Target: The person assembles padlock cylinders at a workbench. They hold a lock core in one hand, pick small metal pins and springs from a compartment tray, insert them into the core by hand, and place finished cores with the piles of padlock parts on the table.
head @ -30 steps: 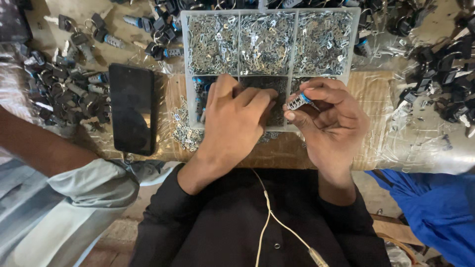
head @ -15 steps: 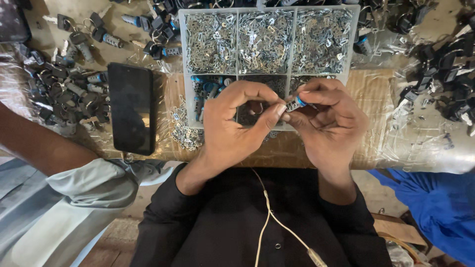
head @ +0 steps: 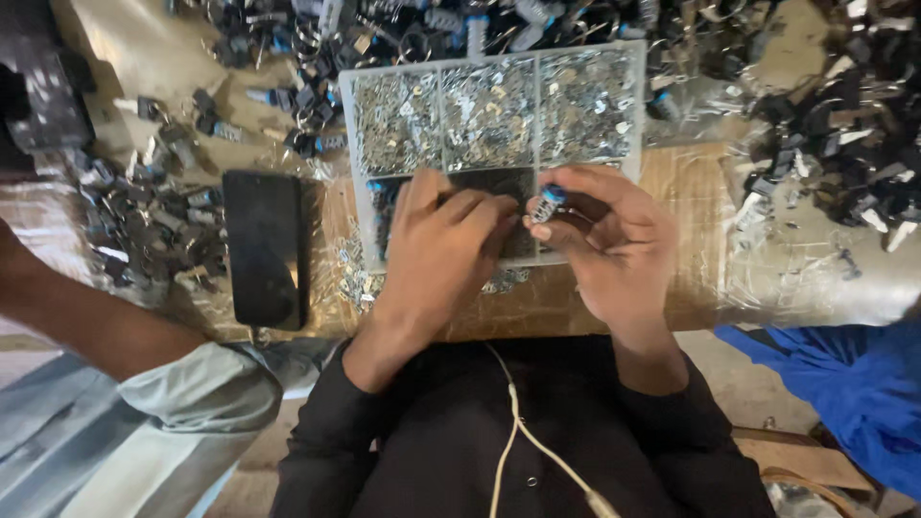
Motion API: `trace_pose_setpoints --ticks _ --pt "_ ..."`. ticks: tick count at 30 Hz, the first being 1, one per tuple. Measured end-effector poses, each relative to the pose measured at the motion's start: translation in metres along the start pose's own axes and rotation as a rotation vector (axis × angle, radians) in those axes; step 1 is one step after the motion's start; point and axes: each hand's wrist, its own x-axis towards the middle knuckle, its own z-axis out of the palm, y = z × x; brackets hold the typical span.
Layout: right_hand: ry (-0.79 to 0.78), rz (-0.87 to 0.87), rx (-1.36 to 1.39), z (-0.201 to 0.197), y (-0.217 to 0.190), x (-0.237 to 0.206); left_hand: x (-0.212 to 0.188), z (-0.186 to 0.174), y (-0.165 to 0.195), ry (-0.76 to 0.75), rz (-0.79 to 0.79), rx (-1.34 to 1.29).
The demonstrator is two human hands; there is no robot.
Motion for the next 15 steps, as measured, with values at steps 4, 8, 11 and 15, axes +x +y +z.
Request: trace_pose_setpoints --ticks 4,8,11,15 --pt "0.022 0.016 0.020 -0.016 -0.008 -0.014 0.006 -0.004 0.012 0.047 0.007 0.047" --pt "0.052 -0.027 0.074 -0.053 -0.021 -0.057 0.008 -0.019 0.033 -0.091 0.113 0.146" --pt "0.134 -0.060 0.087 -0.083 -0.025 -0.103 0.018 -0.030 0.053 -0.237 0.305 0.092" --pt "0.222 -0.036 0.150 -0.097 -0.003 -0.146 0.070 0.011 0.092 -0.494 0.542 0.026"
